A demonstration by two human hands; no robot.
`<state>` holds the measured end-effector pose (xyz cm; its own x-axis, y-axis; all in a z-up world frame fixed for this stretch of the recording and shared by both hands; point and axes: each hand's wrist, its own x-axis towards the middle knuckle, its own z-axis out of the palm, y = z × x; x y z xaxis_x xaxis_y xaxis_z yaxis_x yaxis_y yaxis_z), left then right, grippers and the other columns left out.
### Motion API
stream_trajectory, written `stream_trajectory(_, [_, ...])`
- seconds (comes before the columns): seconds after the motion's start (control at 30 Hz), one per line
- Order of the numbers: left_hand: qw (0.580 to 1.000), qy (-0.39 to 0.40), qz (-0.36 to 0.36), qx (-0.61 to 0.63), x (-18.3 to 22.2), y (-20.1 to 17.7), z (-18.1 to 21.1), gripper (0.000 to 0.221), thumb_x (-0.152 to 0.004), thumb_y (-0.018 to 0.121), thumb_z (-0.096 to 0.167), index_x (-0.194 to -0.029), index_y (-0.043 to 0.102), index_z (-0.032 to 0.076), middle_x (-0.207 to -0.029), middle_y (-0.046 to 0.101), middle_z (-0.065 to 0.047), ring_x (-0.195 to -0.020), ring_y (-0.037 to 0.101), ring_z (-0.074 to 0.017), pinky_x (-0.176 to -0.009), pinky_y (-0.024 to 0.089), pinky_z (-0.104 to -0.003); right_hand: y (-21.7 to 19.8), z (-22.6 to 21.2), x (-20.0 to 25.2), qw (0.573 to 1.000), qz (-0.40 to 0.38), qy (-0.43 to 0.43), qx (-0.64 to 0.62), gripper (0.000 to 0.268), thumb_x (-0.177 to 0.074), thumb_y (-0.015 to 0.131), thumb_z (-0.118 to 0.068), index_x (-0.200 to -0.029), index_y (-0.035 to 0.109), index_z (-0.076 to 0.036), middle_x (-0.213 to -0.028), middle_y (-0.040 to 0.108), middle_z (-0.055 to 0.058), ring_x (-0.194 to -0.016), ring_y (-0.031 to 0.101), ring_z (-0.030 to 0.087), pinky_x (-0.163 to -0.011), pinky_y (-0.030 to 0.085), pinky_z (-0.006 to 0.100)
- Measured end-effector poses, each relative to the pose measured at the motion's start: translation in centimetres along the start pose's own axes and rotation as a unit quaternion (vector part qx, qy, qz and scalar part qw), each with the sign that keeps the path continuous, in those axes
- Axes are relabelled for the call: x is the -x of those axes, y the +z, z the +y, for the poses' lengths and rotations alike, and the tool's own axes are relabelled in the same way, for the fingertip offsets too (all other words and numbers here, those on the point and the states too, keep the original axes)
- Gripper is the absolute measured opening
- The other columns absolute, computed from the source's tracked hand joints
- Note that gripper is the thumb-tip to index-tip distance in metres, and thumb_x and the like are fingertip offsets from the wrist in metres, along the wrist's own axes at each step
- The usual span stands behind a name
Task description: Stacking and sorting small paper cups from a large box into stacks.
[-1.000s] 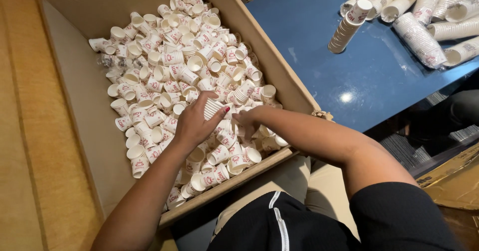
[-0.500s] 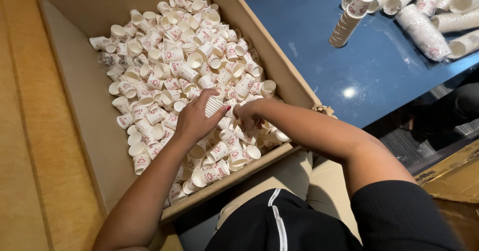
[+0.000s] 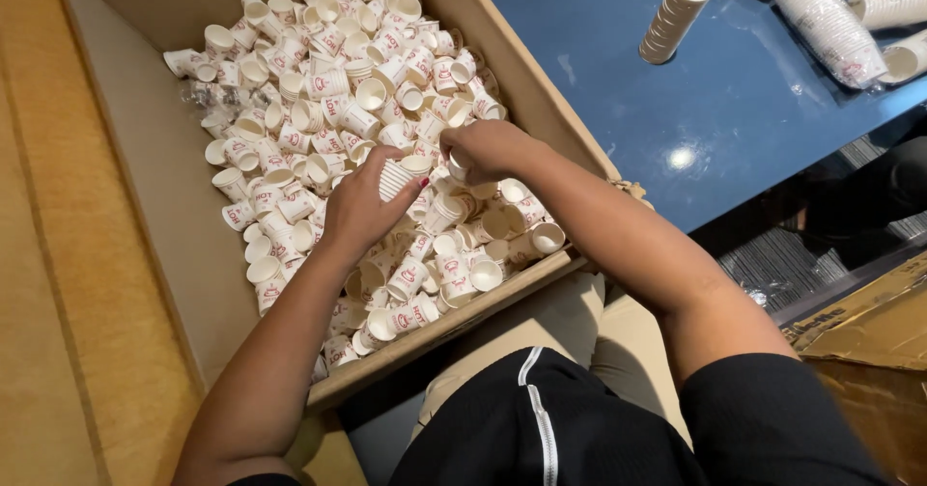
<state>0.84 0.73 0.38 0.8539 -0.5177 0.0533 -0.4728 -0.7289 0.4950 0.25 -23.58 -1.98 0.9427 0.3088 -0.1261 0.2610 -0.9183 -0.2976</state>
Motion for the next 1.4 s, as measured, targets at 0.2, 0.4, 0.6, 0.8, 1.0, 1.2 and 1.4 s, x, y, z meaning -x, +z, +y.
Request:
stream_trajectory(0.2, [0.998,0.055,0.003,-0.009,0.0,1.3,-1.3,0.053,-0.091,0.07,0.051,-0.13,0.056,0.019,-0.105,0.073,-0.023,-0.095,0.072,-0.0416,-0.08,0.056,-0.05,1.7,0.9,-1.4,0.978,0.159,-0.103,-0.083,0.059,-0.058,0.09,-0.025,-0.109,0.064,-0.011,-0.104,0.069,0.014,-0.095,0.067,0.036,-0.08,0.054,0.046])
stream_trajectory(0.4, [0.998,0.002,-0.05,-0.041,-0.1,0.9,-0.8,0.057,-0.087,0.069,0.054,-0.134,0.055,0.024,-0.106,0.074,-0.02,-0.094,0.072,-0.0405,-0.08,0.055,-0.05,-1.2,-0.3,0.2,0.962,0.219,-0.066,-0.147,0.051,-0.068,0.089,-0.033,-0.102,0.06,-0.007,-0.094,0.065,0.013,-0.086,0.066,0.031,-0.078,0.055,0.042])
stream_trajectory(0.6, [0.999,0.025,-0.035,-0.019,0.2,0.5,0.4,0.067,-0.086,0.068,0.053,-0.145,0.048,0.028,-0.116,0.073,-0.017,-0.098,0.072,-0.0381,-0.083,0.056,-0.05,-0.8,-0.2,-0.1,0.942,0.22,-0.06,-0.245,0.049,-0.075,0.086,-0.035,-0.101,0.057,-0.005,-0.095,0.065,0.009,-0.083,0.066,0.023,-0.076,0.056,0.035])
stream_trajectory(0.8, [0.991,0.117,0.045,-0.039,-0.4,2.4,-1.9,0.068,-0.089,0.072,0.051,-0.146,0.047,0.022,-0.12,0.072,-0.02,-0.101,0.072,-0.0406,-0.079,0.056,-0.05,-0.8,-0.9,-0.1,0.939,0.119,-0.097,-0.308,0.041,-0.088,0.079,-0.035,-0.116,0.067,-0.009,-0.109,0.066,0.009,-0.099,0.07,0.022,-0.083,0.058,0.035])
stream_trajectory(1.0, [1.0,0.002,0.027,0.007,-0.2,0.5,-0.3,0.069,-0.092,0.072,0.051,-0.144,0.043,0.016,-0.115,0.072,-0.023,-0.096,0.072,-0.0421,-0.081,0.057,-0.05,2.1,3.2,-1.6,0.975,0.161,-0.083,-0.128,0.02,-0.092,0.077,-0.03,-0.102,0.08,-0.012,-0.134,0.061,0.009,-0.118,0.061,0.029,-0.097,0.05,0.044])
stream_trajectory(1.2, [0.997,0.056,0.044,0.009,-0.3,1.6,-1.3,0.065,-0.089,0.074,0.048,-0.138,0.047,0.014,-0.114,0.072,-0.025,-0.096,0.072,-0.0437,-0.08,0.056,-0.05,-0.3,0.1,-0.1,0.981,0.172,-0.073,-0.041,0.019,-0.077,0.087,-0.032,-0.082,0.081,-0.014,-0.13,0.064,-0.002,-0.122,0.056,0.025,-0.094,0.05,0.042])
stream_trajectory(1.4, [1.0,0.001,0.022,0.009,-0.1,0.5,-0.3,0.074,-0.089,0.074,0.048,-0.146,0.039,0.016,-0.111,0.072,-0.024,-0.095,0.073,-0.0413,-0.08,0.057,-0.05,-1.4,-0.6,0.1,0.952,0.255,-0.006,-0.168,0.037,-0.071,0.093,-0.038,-0.074,0.071,-0.008,-0.122,0.066,0.001,-0.12,0.059,0.02,-0.098,0.051,0.037])
